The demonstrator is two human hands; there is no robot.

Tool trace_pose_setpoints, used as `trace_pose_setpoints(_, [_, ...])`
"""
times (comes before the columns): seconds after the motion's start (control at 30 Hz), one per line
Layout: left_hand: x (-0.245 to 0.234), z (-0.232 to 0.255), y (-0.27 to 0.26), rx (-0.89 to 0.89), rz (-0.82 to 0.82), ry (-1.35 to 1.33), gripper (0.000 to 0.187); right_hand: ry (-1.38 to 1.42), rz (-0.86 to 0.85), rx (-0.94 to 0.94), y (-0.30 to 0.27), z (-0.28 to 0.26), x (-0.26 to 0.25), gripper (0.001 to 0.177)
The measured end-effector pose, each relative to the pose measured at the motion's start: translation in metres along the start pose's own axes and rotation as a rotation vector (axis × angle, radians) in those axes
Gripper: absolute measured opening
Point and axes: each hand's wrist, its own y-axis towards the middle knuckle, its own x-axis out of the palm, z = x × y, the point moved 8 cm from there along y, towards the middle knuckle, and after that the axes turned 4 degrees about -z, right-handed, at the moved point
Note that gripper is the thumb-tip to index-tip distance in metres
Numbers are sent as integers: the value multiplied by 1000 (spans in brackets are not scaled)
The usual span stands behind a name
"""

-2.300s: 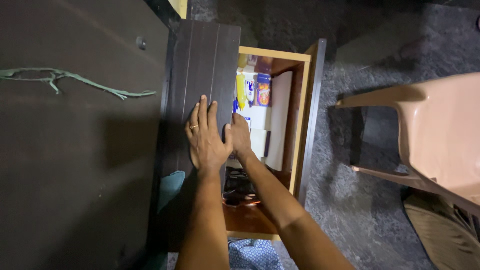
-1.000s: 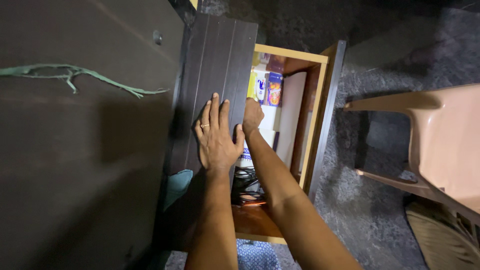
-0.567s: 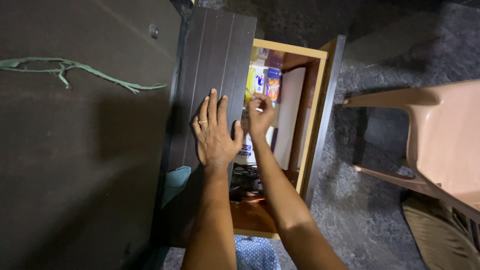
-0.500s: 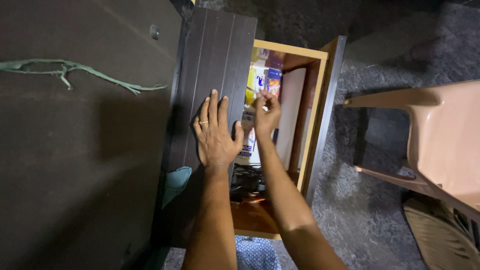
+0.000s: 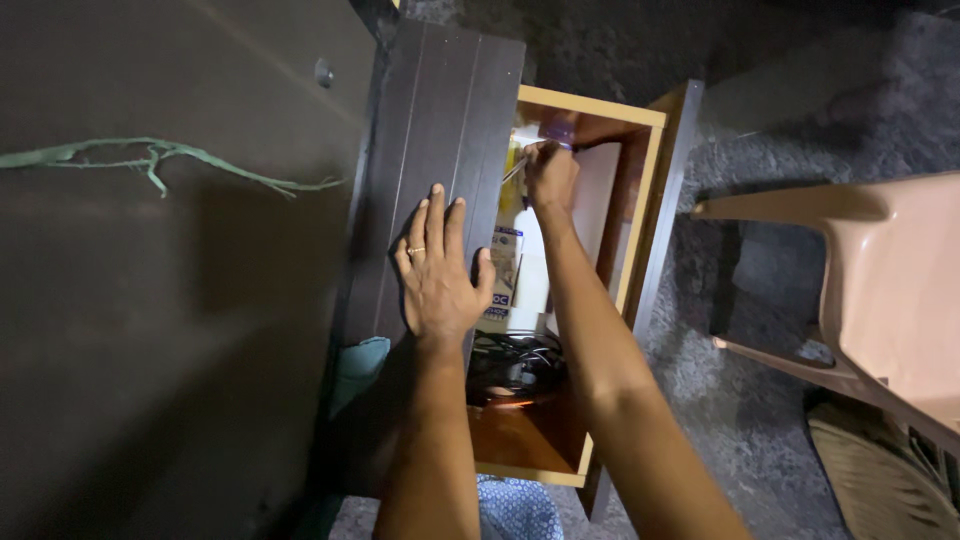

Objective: The person organizes items in a desk drawer, placing a power adapter and other small objects inside. They then wipe the top surface of the desk with a pink cloth and place a small box and a pencil into the drawer.

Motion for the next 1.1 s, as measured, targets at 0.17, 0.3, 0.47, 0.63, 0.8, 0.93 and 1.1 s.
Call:
trace_pose_setpoints(0.17, [3,-3,1,-8,-6,5,67,-15,-20,-237,15,-10,22,20])
trace_pose_setpoints(0.3, [6,-3,2,-22,-27,32,68,51,-34,-271,4,-19,24,27])
trace_pose_setpoints(0.47, [7,-2,1,-28,-37,35,68,41,52,-236,-50,-24,9,16])
trace_pose_setpoints(0.63, [7,-1,1,-20,-20,25,67,17,83,-166,-109,-7,19,17])
trace_pose_setpoints(0.8, [8,-1,0,-21,-11,30,68,-18,54,-304,-127,2,28,23])
trace_pose_setpoints(0.93, [11,-2,0,-29,-36,49,68,-54,-44,-392,-124,4,34,31])
trace_pose_setpoints(1.1, [15,-3,2,-42,-75,105,69,-86,73,-287,-125,19,16,28])
